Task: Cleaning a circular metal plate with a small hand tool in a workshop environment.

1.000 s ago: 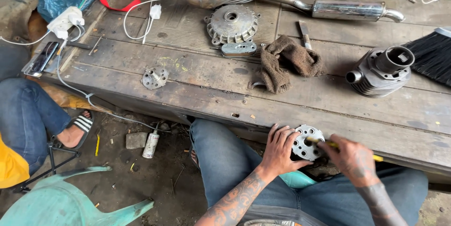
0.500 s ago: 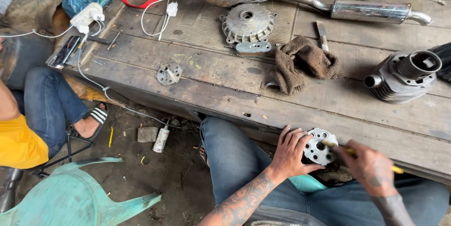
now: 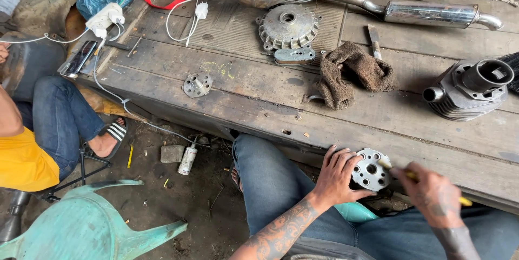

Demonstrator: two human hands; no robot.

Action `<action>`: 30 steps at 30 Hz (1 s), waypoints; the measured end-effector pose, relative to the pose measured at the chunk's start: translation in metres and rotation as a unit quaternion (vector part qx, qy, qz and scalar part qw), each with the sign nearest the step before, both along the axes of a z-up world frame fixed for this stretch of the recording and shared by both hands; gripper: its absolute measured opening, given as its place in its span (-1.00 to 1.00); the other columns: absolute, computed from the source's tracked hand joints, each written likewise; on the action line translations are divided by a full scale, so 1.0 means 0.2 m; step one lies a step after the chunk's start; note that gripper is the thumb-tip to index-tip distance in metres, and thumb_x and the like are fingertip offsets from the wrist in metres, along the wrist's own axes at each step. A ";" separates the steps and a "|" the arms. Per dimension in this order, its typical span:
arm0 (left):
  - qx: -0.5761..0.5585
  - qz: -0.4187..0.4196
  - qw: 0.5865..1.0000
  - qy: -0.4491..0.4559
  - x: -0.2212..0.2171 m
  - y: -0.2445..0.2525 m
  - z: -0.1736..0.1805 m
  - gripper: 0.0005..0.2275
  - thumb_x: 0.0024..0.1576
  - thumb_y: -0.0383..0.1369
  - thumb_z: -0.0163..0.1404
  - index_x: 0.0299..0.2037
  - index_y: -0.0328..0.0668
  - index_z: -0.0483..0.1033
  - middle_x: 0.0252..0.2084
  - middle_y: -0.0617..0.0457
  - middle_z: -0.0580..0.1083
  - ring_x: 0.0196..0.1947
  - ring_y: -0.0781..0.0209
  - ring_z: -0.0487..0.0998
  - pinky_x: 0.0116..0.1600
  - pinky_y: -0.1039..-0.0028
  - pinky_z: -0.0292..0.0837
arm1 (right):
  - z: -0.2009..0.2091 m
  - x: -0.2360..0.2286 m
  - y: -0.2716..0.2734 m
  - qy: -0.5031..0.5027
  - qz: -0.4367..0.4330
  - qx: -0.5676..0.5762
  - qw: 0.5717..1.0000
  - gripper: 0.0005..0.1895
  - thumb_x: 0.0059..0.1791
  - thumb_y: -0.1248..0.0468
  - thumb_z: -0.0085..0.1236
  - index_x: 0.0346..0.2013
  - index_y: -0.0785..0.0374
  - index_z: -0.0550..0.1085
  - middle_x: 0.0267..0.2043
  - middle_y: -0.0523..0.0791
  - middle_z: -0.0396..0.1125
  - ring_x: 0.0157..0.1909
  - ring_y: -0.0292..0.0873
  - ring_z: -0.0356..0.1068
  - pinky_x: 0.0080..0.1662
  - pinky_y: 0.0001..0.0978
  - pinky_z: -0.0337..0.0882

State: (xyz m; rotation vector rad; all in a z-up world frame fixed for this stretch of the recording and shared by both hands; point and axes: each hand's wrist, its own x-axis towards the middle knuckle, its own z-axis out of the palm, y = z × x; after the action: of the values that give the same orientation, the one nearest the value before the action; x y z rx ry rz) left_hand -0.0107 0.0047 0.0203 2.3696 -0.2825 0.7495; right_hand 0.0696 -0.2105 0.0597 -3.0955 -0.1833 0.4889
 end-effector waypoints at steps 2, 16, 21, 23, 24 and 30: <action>-0.004 -0.001 1.000 0.002 0.00 0.00 0.00 -0.26 -0.03 0.23 -0.04 0.10 -0.35 0.40 0.05 -0.13 0.43 0.17 -0.09 0.43 0.49 -0.03 0.10 | 0.01 -0.03 0.00 -0.027 0.017 -0.012 0.999 -0.51 -0.02 -0.45 -0.18 -0.25 -0.25 0.48 -0.36 -0.26 0.57 -0.31 -0.08 0.61 -0.30 -0.24 0.51; 0.007 -0.003 1.000 0.007 0.01 0.00 -0.04 -0.26 0.00 0.24 -0.06 0.12 -0.34 0.40 0.05 -0.15 0.43 0.18 -0.12 0.42 0.49 -0.05 0.08 | -0.04 -0.02 -0.06 -0.046 0.053 -0.033 0.997 -0.49 -0.02 -0.44 -0.21 -0.26 -0.21 0.44 -0.41 -0.28 0.55 -0.32 -0.06 0.59 -0.32 -0.21 0.49; 0.014 -0.003 1.000 0.010 0.01 0.01 -0.05 -0.24 0.01 0.26 -0.11 0.12 -0.35 0.40 0.06 -0.15 0.43 0.19 -0.11 0.42 0.49 -0.04 0.07 | -0.03 -0.03 -0.05 -0.060 0.128 0.031 0.989 -0.57 -0.02 -0.36 -0.12 -0.35 -0.17 0.44 -0.66 -0.31 0.40 -0.68 -0.29 0.39 -0.51 -0.36 0.42; 0.013 -0.004 1.000 0.009 0.01 0.01 -0.04 -0.26 0.01 0.25 -0.07 0.11 -0.34 0.40 0.05 -0.14 0.43 0.19 -0.11 0.41 0.49 -0.04 0.08 | -0.08 -0.03 -0.05 -0.104 0.123 0.016 0.987 -0.55 -0.01 -0.38 -0.12 -0.37 -0.17 0.42 -0.61 -0.31 0.41 -0.62 -0.22 0.42 -0.49 -0.30 0.42; 0.012 -0.002 1.000 0.006 0.01 0.01 -0.03 -0.27 0.00 0.23 -0.04 0.11 -0.34 0.40 0.04 -0.14 0.42 0.18 -0.11 0.41 0.49 -0.04 0.08 | -0.10 -0.03 -0.05 -0.148 0.120 0.002 0.982 -0.53 -0.01 -0.40 -0.12 -0.38 -0.17 0.41 -0.57 -0.31 0.43 -0.56 -0.16 0.46 -0.47 -0.25 0.41; 0.013 0.000 1.000 0.009 0.00 0.01 -0.01 -0.27 0.00 0.24 -0.06 0.10 -0.34 0.40 0.04 -0.14 0.42 0.18 -0.10 0.42 0.47 -0.02 0.10 | -0.14 0.00 -0.09 -0.146 0.099 -0.015 0.984 -0.54 0.00 -0.40 -0.13 -0.33 -0.17 0.39 -0.53 -0.27 0.45 -0.40 -0.04 0.51 -0.39 -0.19 0.39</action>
State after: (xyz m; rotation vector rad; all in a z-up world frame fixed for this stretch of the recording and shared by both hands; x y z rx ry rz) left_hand -0.0105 0.0066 0.0190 2.3982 -0.2869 0.7288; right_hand 0.0694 -0.2281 0.0319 -3.1782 -0.4916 0.0329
